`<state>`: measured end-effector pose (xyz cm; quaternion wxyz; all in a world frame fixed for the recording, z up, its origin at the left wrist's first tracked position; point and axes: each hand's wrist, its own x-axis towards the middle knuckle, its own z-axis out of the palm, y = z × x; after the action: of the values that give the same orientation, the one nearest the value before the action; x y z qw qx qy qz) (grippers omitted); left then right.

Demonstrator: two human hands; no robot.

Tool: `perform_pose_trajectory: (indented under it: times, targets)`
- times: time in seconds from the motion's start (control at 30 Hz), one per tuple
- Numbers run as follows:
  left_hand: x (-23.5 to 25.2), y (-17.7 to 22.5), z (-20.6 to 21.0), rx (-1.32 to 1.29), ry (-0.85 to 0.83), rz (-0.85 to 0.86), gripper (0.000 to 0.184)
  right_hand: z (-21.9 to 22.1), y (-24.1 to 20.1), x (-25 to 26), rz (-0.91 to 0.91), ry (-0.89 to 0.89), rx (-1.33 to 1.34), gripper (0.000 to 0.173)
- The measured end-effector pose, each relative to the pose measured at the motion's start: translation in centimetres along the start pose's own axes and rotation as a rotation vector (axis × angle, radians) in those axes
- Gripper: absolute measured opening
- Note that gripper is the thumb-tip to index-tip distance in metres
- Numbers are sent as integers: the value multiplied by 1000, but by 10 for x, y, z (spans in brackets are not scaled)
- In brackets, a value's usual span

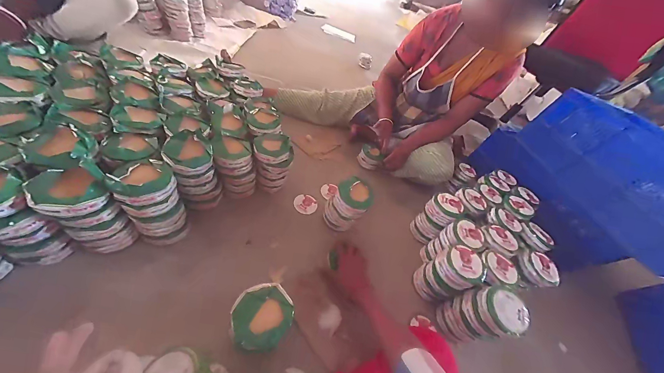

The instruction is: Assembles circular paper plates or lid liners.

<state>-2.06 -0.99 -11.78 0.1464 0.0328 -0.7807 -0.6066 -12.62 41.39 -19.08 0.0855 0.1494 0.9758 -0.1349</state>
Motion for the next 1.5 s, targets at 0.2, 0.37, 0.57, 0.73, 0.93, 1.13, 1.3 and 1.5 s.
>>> perform_pose_trajectory:
  times: [0.2, 0.37, 0.57, 0.73, 0.93, 1.13, 1.3, 1.5]
  targets:
    - [-10, -11, -8, 67, -18, -68, 77, -15, -7, -14, 248, 290, 209, 103]
    - [-24, -25, -26, 79, 15, -181, 79, -16, -46, -142, 31, -55, -20, 71]
    - [-27, -24, -20, 67, -13, -175, 79, 10, -40, -205, -45, -76, -113, 50]
    - [-35, -12, -13, 118, -75, -191, 81, 13, -41, -198, -30, -191, -142, 60]
    - [-44, 6, 2, 56, -109, -184, 78, 7, -42, -203, -42, -151, -99, 64]
    - [-47, -16, 15, 62, -210, -144, 82, -8, -59, -208, -82, 305, 273, 63]
    - [-52, -23, 33, 82, -246, -144, 86, -28, -102, -173, -406, 287, 620, 57]
    - [-51, -23, 27, 107, -229, -120, 85, -25, -137, -145, -467, 69, 269, 76]
